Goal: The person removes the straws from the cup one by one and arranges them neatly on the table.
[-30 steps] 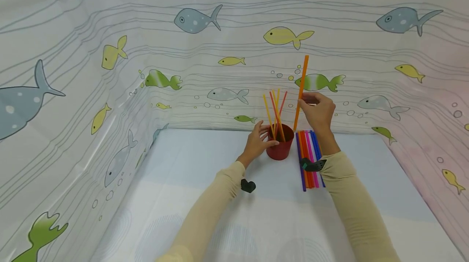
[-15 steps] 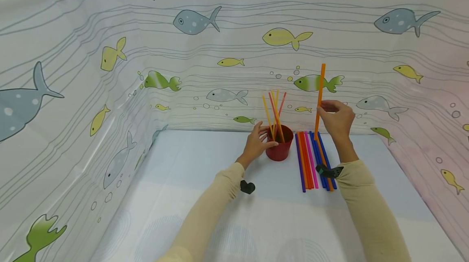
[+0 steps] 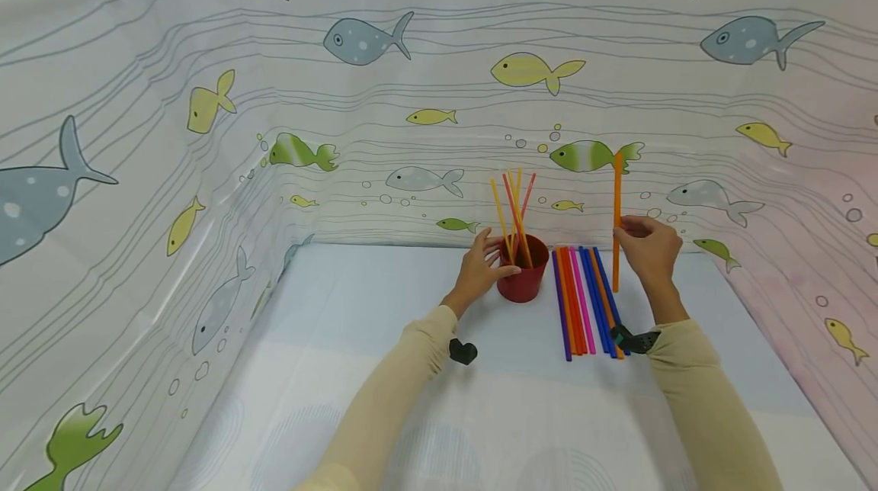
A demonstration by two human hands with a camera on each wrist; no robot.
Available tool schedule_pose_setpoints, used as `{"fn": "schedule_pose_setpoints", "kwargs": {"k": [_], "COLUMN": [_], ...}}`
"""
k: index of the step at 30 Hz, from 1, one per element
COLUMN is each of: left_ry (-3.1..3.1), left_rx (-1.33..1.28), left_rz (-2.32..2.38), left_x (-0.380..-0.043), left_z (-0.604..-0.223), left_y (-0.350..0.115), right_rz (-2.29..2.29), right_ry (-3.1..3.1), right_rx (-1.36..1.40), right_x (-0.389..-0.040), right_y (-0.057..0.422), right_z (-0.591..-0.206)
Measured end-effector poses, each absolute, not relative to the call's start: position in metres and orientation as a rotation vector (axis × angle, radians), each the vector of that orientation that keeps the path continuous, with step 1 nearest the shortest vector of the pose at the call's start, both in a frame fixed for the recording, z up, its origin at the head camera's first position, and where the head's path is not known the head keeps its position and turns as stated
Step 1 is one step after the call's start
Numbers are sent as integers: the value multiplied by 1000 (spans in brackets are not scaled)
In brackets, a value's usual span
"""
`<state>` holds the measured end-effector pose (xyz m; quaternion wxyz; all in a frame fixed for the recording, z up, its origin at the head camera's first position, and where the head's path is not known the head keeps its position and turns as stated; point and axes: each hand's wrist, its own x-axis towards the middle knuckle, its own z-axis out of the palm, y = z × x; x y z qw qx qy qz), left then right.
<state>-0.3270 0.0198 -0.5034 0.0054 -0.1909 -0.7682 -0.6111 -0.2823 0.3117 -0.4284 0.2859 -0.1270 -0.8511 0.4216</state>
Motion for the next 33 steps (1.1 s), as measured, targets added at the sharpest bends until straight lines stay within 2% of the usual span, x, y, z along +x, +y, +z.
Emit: {"fn": "schedule_pose_setpoints", "kwargs": {"k": [33], "left_ry": [-2382], "left_rx": [-592], "left_rz": [-1933], "left_x": [-328], "left_z": [-506], "left_y": [21], "right_rz": [1050], "right_ry": [-2606], "right_rx": [-479], "right_x": [-260], "right_y": [343], "right_z": [-495]}}
